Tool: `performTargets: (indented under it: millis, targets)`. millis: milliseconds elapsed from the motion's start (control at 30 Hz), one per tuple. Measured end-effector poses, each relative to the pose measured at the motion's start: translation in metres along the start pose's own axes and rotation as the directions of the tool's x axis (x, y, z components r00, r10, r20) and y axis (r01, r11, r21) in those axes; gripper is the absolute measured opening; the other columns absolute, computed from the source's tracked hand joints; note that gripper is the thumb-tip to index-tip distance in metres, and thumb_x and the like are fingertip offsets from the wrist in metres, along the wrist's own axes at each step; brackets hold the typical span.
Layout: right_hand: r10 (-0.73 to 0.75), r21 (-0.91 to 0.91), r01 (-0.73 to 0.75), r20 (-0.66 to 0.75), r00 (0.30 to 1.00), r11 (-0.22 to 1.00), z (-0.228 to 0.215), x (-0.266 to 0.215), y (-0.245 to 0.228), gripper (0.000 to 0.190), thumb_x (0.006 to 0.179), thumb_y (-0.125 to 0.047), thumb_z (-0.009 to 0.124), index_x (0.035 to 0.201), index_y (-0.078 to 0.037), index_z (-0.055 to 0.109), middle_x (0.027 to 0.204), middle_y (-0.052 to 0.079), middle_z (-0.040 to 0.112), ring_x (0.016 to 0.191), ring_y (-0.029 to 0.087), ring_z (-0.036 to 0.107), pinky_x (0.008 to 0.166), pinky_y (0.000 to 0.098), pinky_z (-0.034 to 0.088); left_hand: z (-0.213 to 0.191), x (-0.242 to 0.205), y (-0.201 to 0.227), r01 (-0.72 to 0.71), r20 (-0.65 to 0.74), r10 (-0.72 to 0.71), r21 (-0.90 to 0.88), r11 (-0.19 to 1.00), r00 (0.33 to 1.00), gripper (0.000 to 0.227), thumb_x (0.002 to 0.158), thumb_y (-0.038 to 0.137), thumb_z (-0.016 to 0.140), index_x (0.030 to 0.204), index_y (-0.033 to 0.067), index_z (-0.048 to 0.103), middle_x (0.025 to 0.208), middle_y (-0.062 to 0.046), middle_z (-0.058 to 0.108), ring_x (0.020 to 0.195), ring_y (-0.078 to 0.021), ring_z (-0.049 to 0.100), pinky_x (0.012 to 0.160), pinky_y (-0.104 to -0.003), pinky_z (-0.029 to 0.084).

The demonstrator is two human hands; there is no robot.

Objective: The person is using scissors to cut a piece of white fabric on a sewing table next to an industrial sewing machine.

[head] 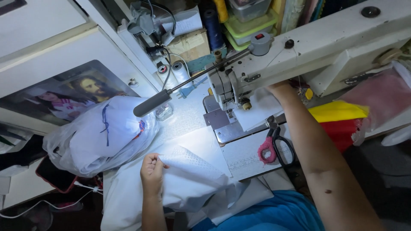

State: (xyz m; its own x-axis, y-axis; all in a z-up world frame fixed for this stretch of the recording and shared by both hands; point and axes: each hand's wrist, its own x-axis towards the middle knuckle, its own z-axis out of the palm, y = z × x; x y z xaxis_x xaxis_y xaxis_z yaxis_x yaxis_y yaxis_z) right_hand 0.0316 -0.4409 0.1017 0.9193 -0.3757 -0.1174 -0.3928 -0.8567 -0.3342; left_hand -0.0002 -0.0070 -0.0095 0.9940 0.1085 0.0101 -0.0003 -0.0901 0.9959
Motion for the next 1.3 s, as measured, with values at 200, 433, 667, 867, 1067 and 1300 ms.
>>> performTargets:
  millis: [200, 433, 667, 867, 1067, 1300]
  targets:
    - [0.016, -0.028, -0.015, 0.032, 0.999, 0.999, -0.035, -0.02, -0.024, 0.01, 0.1, -0.014, 0.065, 0.1, -0.006, 0.069, 0.098, 0.014, 0.071, 0.092, 0.03, 0.07, 0.078, 0.0398, 0.059, 0.001, -0.003, 0.008, 0.0, -0.002, 0.0, 0.033, 0.999, 1.0, 0.003, 0.093, 0.006, 0.061, 0.091, 0.0065, 0.06, 0.074, -0.006, 0.062, 0.073, -0.0151, 0.059, 0.074, -0.027, 0.049]
    - [0.107, -0.318, -0.027, 0.238, 0.965, 0.948, 0.032, -0.079, 0.009, 0.072, 0.097, -0.055, 0.053, 0.156, -0.021, 0.029, 0.128, 0.013, 0.062, 0.099, 0.027, 0.073, 0.068, 0.0355, 0.063, 0.004, -0.004, 0.013, 0.027, 0.03, -0.031, 0.112, 0.993, 0.999, 0.005, 0.094, 0.008, 0.06, 0.09, 0.0071, 0.062, 0.075, -0.004, 0.062, 0.073, -0.0141, 0.059, 0.074, -0.026, 0.048]
    - [0.09, -0.08, -0.074, 0.216, 0.972, 0.994, 0.025, -0.072, 0.003, 0.066, 0.095, -0.019, 0.059, 0.154, -0.017, 0.031, 0.121, 0.021, 0.06, 0.087, 0.031, 0.069, 0.063, 0.0373, 0.057, 0.004, -0.003, 0.012, 0.049, -0.008, -0.048, 0.041, 0.998, 0.999, 0.002, 0.093, 0.007, 0.061, 0.091, 0.0058, 0.061, 0.077, -0.006, 0.062, 0.073, -0.0139, 0.059, 0.073, -0.026, 0.048]
    - [0.187, -0.082, -0.173, 0.221, 0.957, 0.982, -0.002, -0.089, -0.003, 0.063, 0.094, -0.01, 0.063, 0.15, -0.01, 0.034, 0.099, 0.016, 0.067, 0.077, 0.026, 0.067, 0.059, 0.037, 0.054, 0.001, -0.002, 0.009, 0.038, 0.022, -0.039, 0.041, 0.998, 0.999, 0.003, 0.094, 0.008, 0.061, 0.092, 0.0059, 0.061, 0.077, -0.006, 0.062, 0.074, -0.0142, 0.059, 0.074, -0.027, 0.048]
    - [0.317, -0.113, -0.297, 0.269, 0.909, 0.948, -0.023, -0.118, 0.002, 0.054, 0.094, -0.006, 0.067, 0.142, -0.012, 0.042, 0.112, 0.012, 0.066, 0.09, 0.024, 0.068, 0.069, 0.034, 0.059, 0.001, -0.003, 0.013, 0.063, 0.018, -0.065, 0.072, 0.995, 0.998, 0.004, 0.094, 0.009, 0.06, 0.093, 0.0058, 0.062, 0.078, -0.006, 0.063, 0.074, -0.0149, 0.06, 0.075, -0.027, 0.049]
    - [0.345, -0.032, -0.35, 0.274, 0.898, 0.936, 0.01, -0.173, 0.088, 0.067, 0.084, -0.02, 0.076, 0.145, -0.022, 0.047, 0.134, 0.013, 0.067, 0.117, 0.033, 0.073, 0.087, 0.0457, 0.065, 0.002, -0.004, 0.019, 0.029, 0.029, -0.033, 0.112, 0.993, 0.999, 0.003, 0.094, 0.009, 0.061, 0.091, 0.0076, 0.062, 0.077, -0.004, 0.063, 0.075, -0.0138, 0.06, 0.075, -0.027, 0.048]
